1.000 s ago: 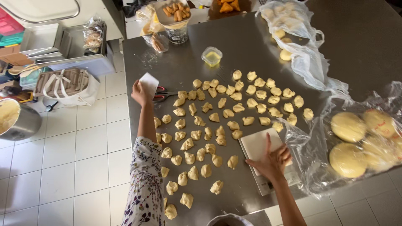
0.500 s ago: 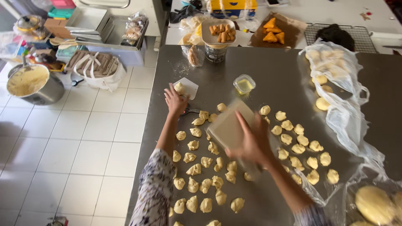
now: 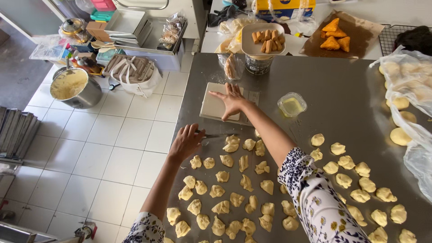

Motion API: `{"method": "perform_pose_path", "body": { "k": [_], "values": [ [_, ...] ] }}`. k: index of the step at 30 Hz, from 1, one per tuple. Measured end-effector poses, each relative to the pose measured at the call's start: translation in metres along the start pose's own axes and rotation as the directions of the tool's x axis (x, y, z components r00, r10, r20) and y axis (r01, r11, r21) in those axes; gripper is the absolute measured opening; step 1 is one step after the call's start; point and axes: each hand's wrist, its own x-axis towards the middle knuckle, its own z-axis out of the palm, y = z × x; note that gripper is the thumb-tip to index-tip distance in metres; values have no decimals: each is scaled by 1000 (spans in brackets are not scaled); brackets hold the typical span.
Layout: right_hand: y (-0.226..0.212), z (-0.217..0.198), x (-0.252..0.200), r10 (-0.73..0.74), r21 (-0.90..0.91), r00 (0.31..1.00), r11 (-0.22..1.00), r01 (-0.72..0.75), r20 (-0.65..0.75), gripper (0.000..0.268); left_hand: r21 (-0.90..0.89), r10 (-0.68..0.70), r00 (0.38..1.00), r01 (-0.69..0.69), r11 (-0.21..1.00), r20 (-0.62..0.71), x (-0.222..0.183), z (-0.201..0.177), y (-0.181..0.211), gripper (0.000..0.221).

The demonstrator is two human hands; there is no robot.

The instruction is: The person weighs pieces of dough on a scale and rolls them into balls by hand on a metal table.

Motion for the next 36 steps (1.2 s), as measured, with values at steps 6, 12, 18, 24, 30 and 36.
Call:
{"method": "perform_pose_path", "body": {
  "k": [6, 12, 18, 24, 30, 36],
  "values": [
    [11, 5, -63, -92, 129, 893, 978, 164, -441, 121, -273, -744, 659, 699, 661, -115, -38, -9, 5, 52],
    [-25, 96, -188, -3, 231, 663, 936, 264, -749, 48, -168, -855, 419, 907, 385, 305, -13, -12, 35, 68],
    [-77, 140, -178, -169, -102, 676, 985, 138, -718, 18, -26, -615, 786, 614, 788, -65, 11, 1, 88, 66],
    [-120, 136, -351, 681, 801, 524, 158, 577, -511, 28, -628, 27, 999, -48, 777, -43, 60, 44, 110, 45],
    [-126, 257, -578, 745, 528, 664, -543, 654, -57, 42, -729, -285, 957, 239, 642, 63, 1, -53, 177, 16],
    [-185, 287, -631, 355, 295, 489, 935, -199, -797, 21, -684, 69, 989, 39, 728, 129, -202, -173, 410, 26]
  ]
}}
